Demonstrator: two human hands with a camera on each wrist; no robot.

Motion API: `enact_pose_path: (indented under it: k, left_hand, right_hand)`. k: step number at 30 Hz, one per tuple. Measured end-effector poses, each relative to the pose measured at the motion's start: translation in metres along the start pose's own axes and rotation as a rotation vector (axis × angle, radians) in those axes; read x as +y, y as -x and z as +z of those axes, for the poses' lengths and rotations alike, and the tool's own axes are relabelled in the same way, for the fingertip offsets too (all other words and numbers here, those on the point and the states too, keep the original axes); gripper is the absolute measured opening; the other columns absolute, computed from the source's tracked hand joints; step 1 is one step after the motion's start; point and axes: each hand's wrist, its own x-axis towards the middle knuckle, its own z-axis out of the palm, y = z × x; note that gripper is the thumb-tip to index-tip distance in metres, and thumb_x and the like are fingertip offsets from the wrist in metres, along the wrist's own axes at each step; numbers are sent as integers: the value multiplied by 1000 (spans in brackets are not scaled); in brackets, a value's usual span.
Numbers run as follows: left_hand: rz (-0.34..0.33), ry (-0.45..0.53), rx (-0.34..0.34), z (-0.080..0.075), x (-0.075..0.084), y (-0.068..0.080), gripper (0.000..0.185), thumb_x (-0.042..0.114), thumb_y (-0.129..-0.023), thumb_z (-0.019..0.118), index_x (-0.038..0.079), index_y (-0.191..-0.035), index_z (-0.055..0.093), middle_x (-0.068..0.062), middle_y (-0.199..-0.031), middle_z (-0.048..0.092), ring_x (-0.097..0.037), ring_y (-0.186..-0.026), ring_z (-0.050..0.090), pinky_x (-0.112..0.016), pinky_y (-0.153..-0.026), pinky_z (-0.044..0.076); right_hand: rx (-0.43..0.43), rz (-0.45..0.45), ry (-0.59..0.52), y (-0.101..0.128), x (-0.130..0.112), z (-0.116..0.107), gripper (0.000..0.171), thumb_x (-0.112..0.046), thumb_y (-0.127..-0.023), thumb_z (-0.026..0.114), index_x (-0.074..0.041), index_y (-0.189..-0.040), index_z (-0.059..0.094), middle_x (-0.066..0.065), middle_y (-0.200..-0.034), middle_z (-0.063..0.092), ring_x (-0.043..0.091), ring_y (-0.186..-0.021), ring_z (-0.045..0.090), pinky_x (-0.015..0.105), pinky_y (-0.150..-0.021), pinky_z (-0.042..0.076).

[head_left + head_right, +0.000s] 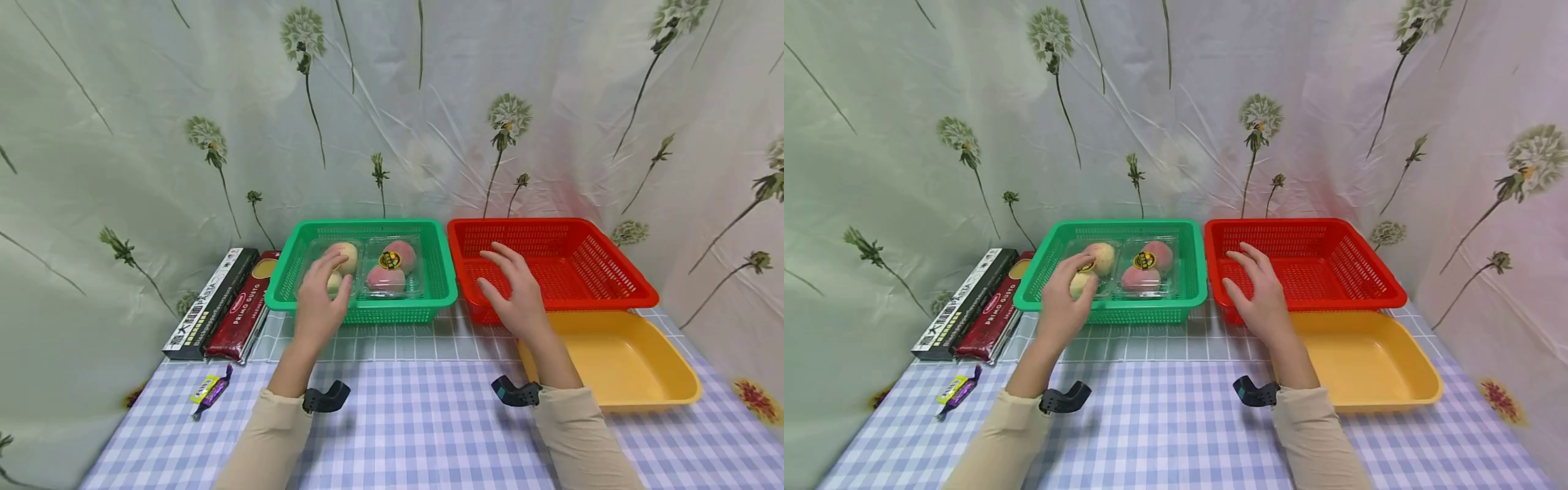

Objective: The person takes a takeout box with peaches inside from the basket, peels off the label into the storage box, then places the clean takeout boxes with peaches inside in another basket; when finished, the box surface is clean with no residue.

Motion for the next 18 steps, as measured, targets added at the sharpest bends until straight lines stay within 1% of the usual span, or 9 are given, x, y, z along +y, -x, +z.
enact_pose_path:
  k: [1,3,5,7,8,10,12,15,18]
  left_hand:
    - [-12,44,29,-1,-2,-1,36,9,-95,64,6,-130,63,-14,-140,58,-31,-134,52,-51,-111,40]
    - [-40,103,78,-5,-5,-1,33,7,-95,63,5,-128,65,-14,-136,61,-30,-131,54,-49,-109,43]
    - [-67,120,101,-9,-8,-1,32,8,-95,62,4,-127,65,-14,-134,61,-30,-130,54,-50,-108,43]
    - [-91,103,103,-13,-12,-2,31,10,-96,62,3,-126,65,-15,-136,59,-32,-132,52,-52,-109,42]
    - [-105,85,98,-14,-14,-2,30,11,-97,61,3,-126,65,-15,-139,57,-33,-134,49,-54,-110,41]
    - [-132,35,88,-16,-20,-2,30,15,-98,60,3,-126,65,-15,-145,51,-36,-139,43,-58,-110,38]
    - [-160,-33,92,-19,-25,-2,31,20,-99,60,5,-125,65,-16,-150,46,-39,-141,38,-62,-110,36]
    - [-209,-136,111,-23,-34,-2,34,28,-99,61,6,-125,65,-17,-153,41,-42,-143,33,-65,-111,30]
    - [-256,-207,115,-27,-41,-1,42,38,-97,63,7,-127,64,-19,-155,39,-42,-143,32,-65,-113,26]
  right_hand:
    - [-1,16,-92,0,-2,3,48,-11,-93,67,-11,-140,55,11,-152,44,32,-139,44,56,-108,44]
    - [-20,72,-257,-1,-7,8,47,-12,-97,63,-13,-142,53,8,-151,47,28,-137,47,42,-108,47]
    - [-51,146,-413,-3,-13,14,46,-14,-100,59,-14,-144,49,5,-150,48,27,-136,49,27,-105,48]
    - [-81,215,-528,-6,-20,19,45,-16,-101,57,-15,-146,47,5,-149,49,28,-136,50,19,-101,48]
    - [-95,239,-566,-8,-23,22,45,-17,-102,56,-15,-146,46,6,-149,50,30,-137,50,19,-100,49]
    - [-128,272,-633,-14,-29,28,46,-18,-102,55,-13,-146,44,7,-150,48,33,-138,48,29,-104,50]
    - [-178,296,-676,-22,-34,35,47,-19,-103,55,-13,-148,42,9,-152,45,35,-141,45,40,-109,46]
    - [-268,361,-689,-33,-40,45,51,-26,-103,55,-18,-150,38,9,-157,38,33,-145,39,49,-115,38]
    - [-348,439,-660,-42,-43,56,52,-31,-104,51,-23,-152,34,8,-162,29,30,-150,31,51,-120,31]
